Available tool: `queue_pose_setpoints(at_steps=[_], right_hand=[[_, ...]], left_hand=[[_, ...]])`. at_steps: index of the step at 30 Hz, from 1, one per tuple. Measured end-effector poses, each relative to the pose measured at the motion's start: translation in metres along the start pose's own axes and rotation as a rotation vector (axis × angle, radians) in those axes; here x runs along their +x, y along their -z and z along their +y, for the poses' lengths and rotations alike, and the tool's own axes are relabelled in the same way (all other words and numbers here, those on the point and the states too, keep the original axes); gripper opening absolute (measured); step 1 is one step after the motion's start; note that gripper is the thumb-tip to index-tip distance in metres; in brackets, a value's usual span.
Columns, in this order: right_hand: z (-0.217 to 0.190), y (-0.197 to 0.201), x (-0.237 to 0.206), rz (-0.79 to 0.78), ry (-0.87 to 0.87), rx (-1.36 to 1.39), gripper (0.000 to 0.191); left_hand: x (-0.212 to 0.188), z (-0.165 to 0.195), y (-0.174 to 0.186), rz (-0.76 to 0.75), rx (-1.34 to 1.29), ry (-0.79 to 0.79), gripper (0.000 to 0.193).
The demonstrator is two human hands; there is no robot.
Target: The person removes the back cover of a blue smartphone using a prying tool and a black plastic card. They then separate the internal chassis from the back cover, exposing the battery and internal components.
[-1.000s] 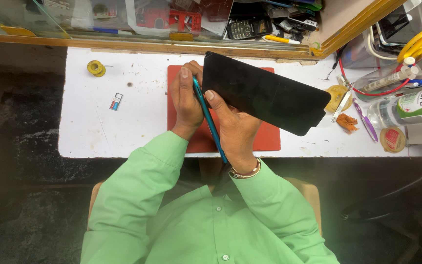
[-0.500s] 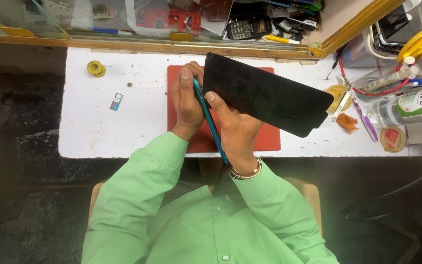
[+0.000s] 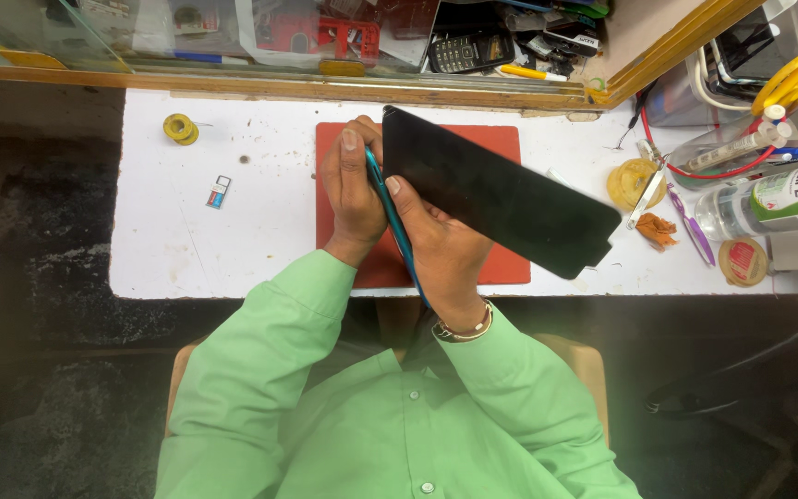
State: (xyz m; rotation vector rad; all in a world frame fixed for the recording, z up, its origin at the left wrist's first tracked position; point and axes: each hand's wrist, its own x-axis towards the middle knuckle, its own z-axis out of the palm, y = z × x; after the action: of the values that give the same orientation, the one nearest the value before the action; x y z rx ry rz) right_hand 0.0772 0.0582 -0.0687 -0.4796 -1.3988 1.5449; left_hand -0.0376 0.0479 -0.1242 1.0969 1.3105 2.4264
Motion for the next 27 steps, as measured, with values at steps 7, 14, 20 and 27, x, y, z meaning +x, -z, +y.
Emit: queue_pose_setpoints(at_steps=[7, 14, 20, 27], right_hand=[[0.002, 0.008, -0.001, -0.015, 0.048, -0.227, 0.012], [0.005, 0.018, 0.003, -0.1, 0.078, -0.178, 0.016], [0.007, 0.015, 0.008, -0.108, 0.116, -0.208, 0.018], [0.005, 0.012, 0.009, -0.129, 0.099, -0.224, 0.017]], left_hand=[[-0.001, -0.003, 0.001, 0.037, 0.047, -0.007, 0.043], [-0.003, -0.006, 0.002, 0.083, 0.043, 0.027, 0.041], [-0.002, -0.007, 0.0, 0.056, 0.08, -0.018, 0.043], [-0.004, -0.003, 0.001, 0.066, 0.083, -0.033, 0.044]])
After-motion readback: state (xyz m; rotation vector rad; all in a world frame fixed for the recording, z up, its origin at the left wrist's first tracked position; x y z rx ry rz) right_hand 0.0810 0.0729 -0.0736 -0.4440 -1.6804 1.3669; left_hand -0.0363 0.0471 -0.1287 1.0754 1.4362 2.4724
